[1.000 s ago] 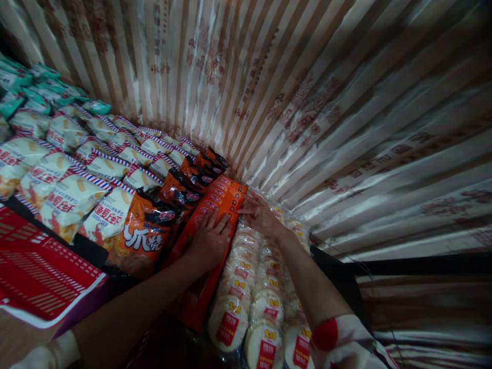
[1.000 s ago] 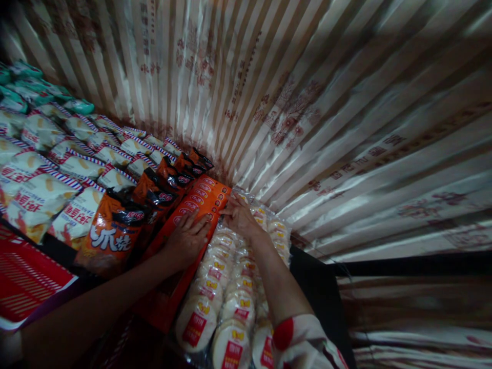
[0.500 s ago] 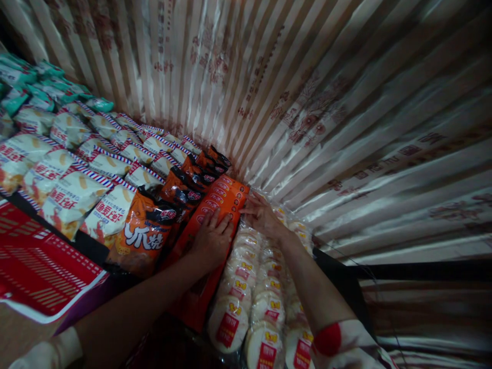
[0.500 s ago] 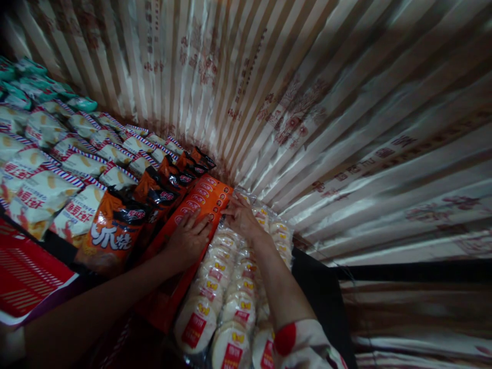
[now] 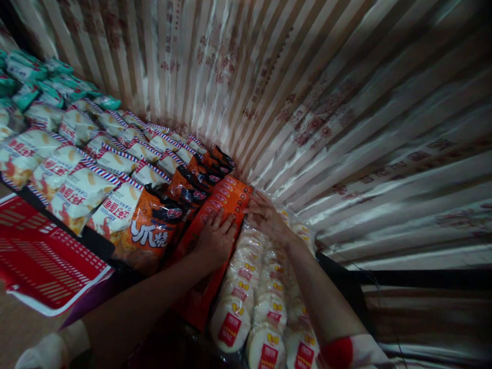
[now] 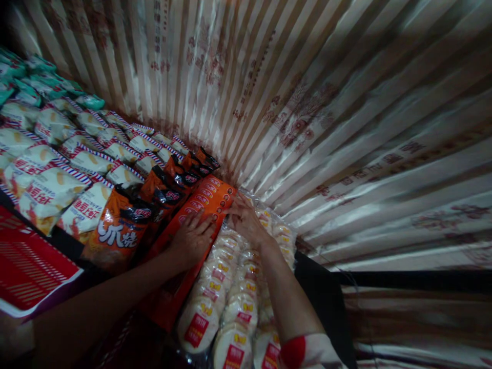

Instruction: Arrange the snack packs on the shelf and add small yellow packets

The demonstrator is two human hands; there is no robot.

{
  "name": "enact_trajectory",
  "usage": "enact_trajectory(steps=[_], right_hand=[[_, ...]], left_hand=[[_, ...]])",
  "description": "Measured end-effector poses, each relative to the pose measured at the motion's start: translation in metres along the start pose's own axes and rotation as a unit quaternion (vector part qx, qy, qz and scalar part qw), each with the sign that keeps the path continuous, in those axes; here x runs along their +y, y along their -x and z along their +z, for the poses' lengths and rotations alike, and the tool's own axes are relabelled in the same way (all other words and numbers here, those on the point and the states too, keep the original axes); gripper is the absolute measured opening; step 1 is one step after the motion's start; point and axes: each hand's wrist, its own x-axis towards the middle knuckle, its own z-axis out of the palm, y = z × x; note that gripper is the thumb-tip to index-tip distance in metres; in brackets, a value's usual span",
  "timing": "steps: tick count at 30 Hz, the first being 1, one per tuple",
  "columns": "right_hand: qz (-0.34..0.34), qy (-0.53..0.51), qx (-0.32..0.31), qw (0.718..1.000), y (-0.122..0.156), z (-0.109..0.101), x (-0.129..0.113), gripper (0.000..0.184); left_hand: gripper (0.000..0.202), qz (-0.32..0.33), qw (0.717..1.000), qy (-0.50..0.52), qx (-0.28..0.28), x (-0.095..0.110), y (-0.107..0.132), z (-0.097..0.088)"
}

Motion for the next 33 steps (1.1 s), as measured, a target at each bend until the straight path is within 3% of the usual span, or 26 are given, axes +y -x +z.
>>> enact_trajectory(steps=[7,21,33], right_hand=[[0.032,0.019,-0.065,0.997,-0.002,-0.002,-0.015,0.026],[0.023,0.085,-0.053,0.995,0.005,0.007,0.002,0.027],[0.015,0.088,-0.092,0.992,-0.002,-0.006,-0.018,0.029]], left_hand=[[0.04,-0.004,1.0,0.003,0.014,0.001,0.001,0.005],[0.04,-0.007,0.999,0.009,0.031,0.0,0.0,0.008],[0.039,-0.013,0.999,0.017,0.035,0.002,0.0,0.005]])
